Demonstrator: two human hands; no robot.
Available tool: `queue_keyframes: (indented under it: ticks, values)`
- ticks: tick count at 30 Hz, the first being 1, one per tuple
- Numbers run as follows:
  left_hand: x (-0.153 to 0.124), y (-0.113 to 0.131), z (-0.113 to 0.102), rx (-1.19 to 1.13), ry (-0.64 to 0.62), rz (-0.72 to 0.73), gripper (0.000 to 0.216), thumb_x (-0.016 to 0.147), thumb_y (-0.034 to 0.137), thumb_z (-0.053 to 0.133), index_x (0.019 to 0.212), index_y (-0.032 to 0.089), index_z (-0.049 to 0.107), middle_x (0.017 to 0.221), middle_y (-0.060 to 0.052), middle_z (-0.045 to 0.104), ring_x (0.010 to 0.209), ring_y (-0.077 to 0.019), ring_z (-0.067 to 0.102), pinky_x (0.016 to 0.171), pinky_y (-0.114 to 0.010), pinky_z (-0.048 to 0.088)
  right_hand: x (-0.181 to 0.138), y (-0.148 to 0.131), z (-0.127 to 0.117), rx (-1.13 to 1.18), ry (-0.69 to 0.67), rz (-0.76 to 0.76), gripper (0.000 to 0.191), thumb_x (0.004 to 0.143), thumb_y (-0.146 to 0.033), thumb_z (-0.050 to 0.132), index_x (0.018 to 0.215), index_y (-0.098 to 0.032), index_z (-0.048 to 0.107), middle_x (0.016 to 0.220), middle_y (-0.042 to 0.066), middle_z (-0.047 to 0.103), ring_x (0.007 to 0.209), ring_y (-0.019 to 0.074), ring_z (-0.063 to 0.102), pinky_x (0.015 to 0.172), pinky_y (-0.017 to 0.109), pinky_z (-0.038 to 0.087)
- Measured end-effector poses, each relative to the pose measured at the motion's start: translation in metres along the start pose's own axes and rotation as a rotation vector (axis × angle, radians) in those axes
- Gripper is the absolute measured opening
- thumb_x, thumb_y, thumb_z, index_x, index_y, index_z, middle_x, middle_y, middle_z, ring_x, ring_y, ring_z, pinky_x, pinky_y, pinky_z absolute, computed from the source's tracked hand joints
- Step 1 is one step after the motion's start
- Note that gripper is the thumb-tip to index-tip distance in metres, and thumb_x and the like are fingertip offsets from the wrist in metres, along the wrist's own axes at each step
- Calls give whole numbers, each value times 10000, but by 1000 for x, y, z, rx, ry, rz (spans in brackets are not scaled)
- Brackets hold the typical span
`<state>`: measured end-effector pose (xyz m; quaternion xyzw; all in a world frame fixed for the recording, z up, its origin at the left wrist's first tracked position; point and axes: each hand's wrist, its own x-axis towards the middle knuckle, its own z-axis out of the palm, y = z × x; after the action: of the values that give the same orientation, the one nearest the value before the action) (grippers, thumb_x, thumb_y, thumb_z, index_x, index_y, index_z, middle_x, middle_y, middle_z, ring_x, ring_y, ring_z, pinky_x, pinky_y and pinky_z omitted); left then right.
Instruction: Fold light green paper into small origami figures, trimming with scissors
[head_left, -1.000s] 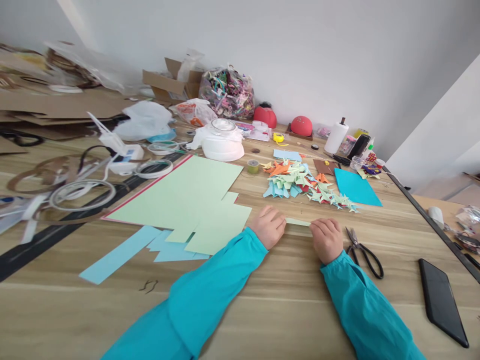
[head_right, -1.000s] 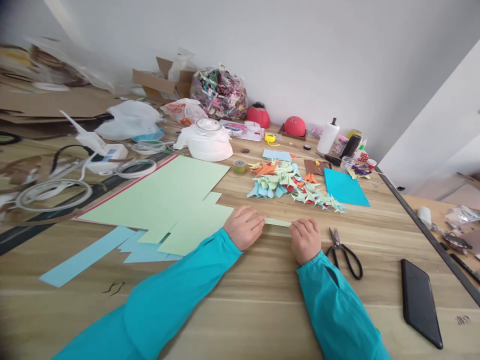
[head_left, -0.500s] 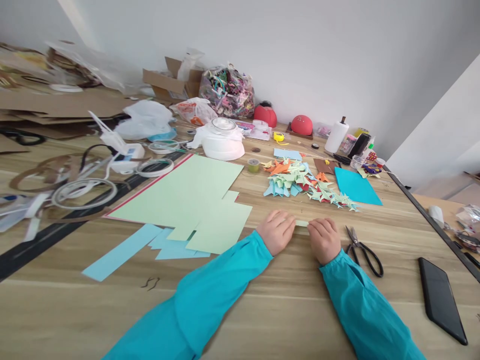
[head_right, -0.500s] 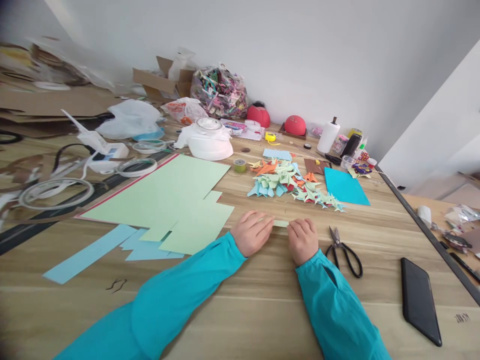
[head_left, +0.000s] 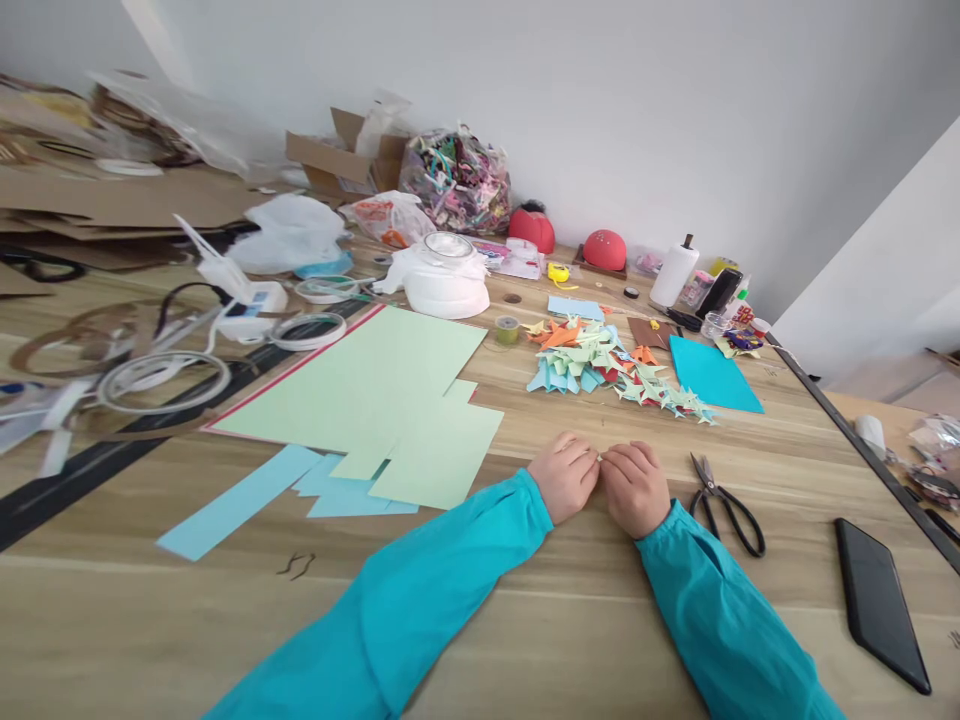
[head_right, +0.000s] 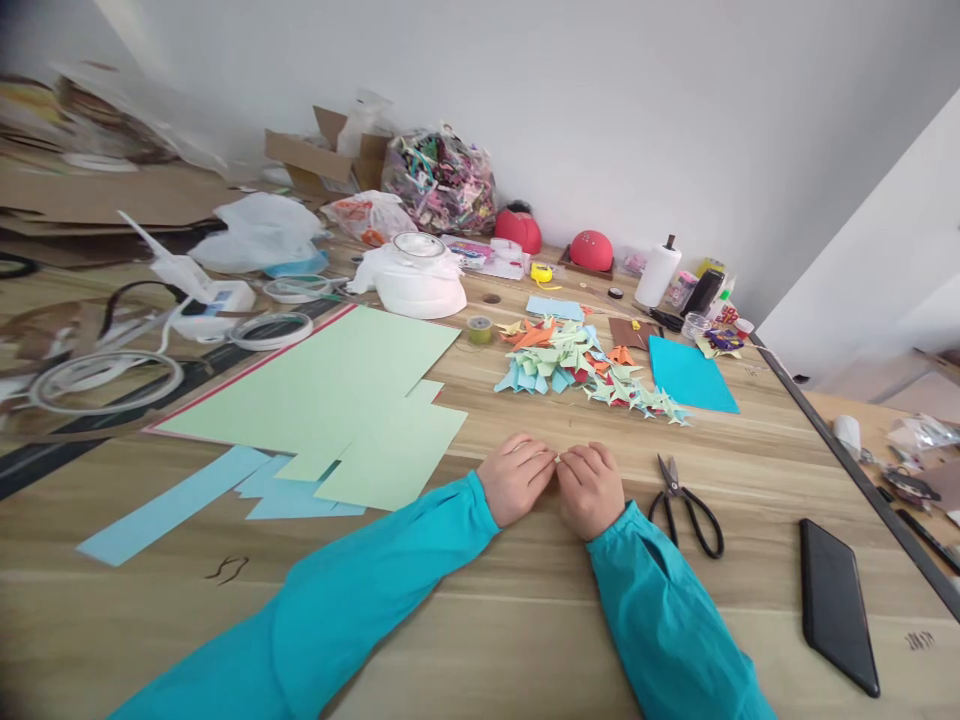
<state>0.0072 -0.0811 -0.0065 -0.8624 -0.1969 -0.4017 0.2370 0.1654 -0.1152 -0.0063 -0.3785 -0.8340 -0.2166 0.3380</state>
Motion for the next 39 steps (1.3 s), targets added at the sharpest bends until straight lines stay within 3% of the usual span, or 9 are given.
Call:
queue_keyframes:
  ticks: [9, 16, 18, 21, 25, 30, 39]
  values:
    - [-2, -17, -10, 37, 63, -8, 167, 825, 88, 491, 710, 129, 605, 736, -49, 659, 756, -168, 559, 706, -344, 437, -2, 17, -8, -67, -27, 68, 144, 743, -71, 519, 691, -184, 591, 809, 19, 702, 827, 165, 591, 835, 353, 380]
    - [-9, -33, -16, 103, 92, -46, 123, 802, 68, 508, 754, 128, 604, 777, -59, 677, 760, -173, 568, 705, -348, 442, -5, 24, -11, -133, 37, 238, 168, 761, -103, 523, 617, -177, 568, 788, 61, 696, 813, 185, 595, 786, 348, 407]
    - [-9, -29, -15, 88, 77, -38, 129, 809, 69, 501, 753, 128, 601, 778, -57, 676, 758, -170, 568, 708, -346, 440, -3, 17, -12, -92, 13, 215, 79, 779, -150, 537, 747, -163, 608, 901, 85, 690, 884, 199, 586, 822, 361, 406]
    - [-6, -19, -11, 54, 48, -14, 156, 833, 82, 477, 748, 133, 598, 784, -53, 671, 768, -164, 568, 723, -346, 435, 0, 6, -8, -20, -75, 113, 162, 795, -201, 550, 938, -153, 609, 980, 87, 676, 949, 202, 568, 880, 373, 385]
    - [-1, -6, -8, 33, 17, -8, 171, 847, 102, 471, 746, 128, 607, 789, -52, 666, 768, -166, 563, 729, -350, 428, 0, 0, -2, -6, -48, 14, 193, 807, -77, 480, 870, -189, 624, 885, 34, 699, 900, 158, 579, 908, 354, 359]
    - [1, 0, -5, 24, -21, 6, 179, 837, 102, 490, 706, 119, 611, 741, -51, 654, 744, -174, 552, 694, -354, 418, -2, 1, -1, -4, -2, -16, 199, 809, -76, 480, 865, -189, 634, 870, 38, 703, 878, 155, 583, 898, 350, 369]
    - [-4, -20, -10, 61, -11, -10, 166, 831, 114, 489, 709, 149, 597, 728, -33, 653, 753, -165, 544, 708, -358, 404, -6, 13, -4, -72, -31, 65, 203, 801, -68, 477, 843, -197, 629, 878, 24, 707, 875, 159, 593, 874, 345, 364]
